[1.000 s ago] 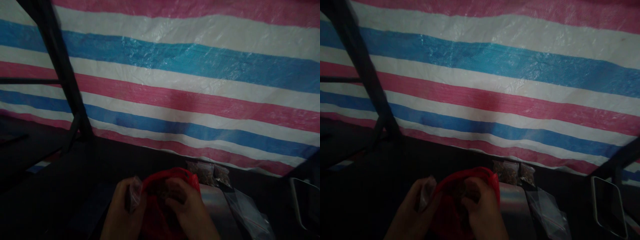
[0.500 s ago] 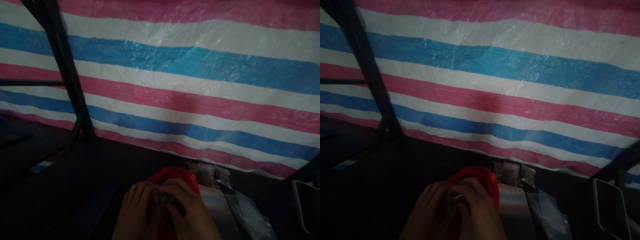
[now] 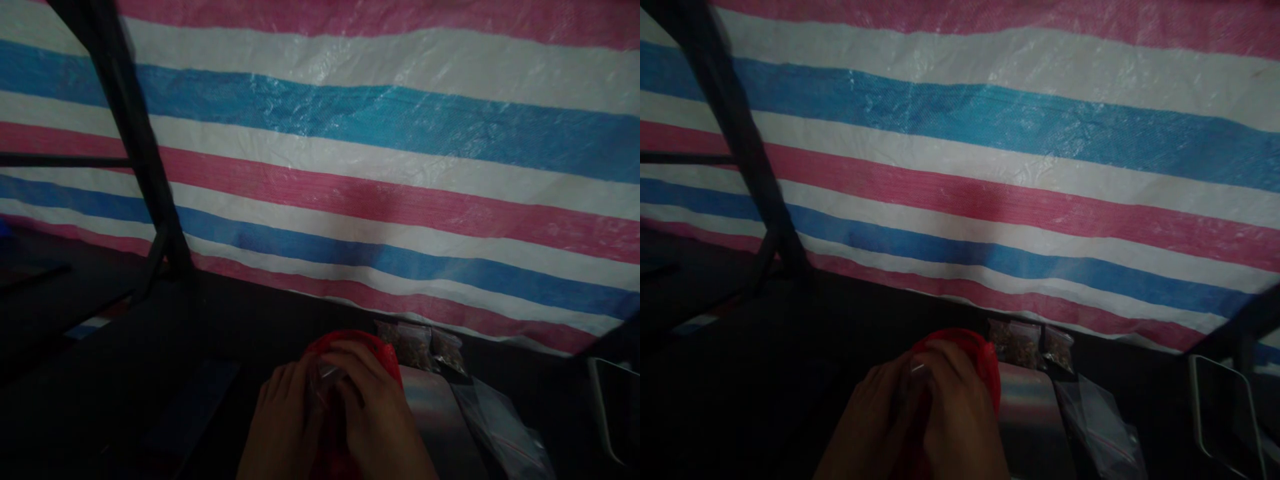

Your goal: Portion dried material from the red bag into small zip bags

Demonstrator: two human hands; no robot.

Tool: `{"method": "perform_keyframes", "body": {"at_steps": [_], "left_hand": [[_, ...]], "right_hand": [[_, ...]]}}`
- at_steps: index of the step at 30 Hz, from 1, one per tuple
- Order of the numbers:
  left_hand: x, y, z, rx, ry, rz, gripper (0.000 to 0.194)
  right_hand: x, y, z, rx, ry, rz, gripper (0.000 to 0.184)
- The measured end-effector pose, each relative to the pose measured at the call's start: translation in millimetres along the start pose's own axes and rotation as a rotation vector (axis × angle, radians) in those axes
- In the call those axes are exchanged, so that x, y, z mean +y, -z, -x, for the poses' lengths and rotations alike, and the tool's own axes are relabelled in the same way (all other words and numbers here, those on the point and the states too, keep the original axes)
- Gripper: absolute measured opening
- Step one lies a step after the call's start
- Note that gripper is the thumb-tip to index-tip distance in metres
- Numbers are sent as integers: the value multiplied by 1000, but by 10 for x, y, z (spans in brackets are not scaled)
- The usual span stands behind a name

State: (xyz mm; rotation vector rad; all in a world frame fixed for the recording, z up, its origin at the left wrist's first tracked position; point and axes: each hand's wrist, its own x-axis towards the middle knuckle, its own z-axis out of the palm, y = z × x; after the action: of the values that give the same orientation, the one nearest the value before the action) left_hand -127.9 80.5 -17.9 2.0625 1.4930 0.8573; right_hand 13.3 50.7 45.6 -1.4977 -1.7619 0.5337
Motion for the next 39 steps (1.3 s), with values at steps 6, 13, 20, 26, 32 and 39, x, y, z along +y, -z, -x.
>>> {"method": "perform_keyframes", "body": {"at_steps": [6, 13, 20, 26, 32, 39], "left_hand": [[34, -21, -35, 80, -8, 2, 49], [35, -42, -51, 171, 18, -83, 46], [20, -59, -27, 177, -29, -197, 45], [-26, -95, -75, 202, 11, -129, 50], [206, 151, 7, 321, 200, -122, 56], [226, -160, 343, 180, 216, -129, 53]], "right_hand": [[38, 200, 50, 122, -38, -6, 48], [15, 302, 223, -339, -242, -67, 55], [97, 273, 196, -116, -147, 141, 48], [155, 293, 171, -196, -165, 110, 52], [279, 303, 165, -126, -256, 301, 52], [240, 168, 186, -132, -273, 272, 57]]}}
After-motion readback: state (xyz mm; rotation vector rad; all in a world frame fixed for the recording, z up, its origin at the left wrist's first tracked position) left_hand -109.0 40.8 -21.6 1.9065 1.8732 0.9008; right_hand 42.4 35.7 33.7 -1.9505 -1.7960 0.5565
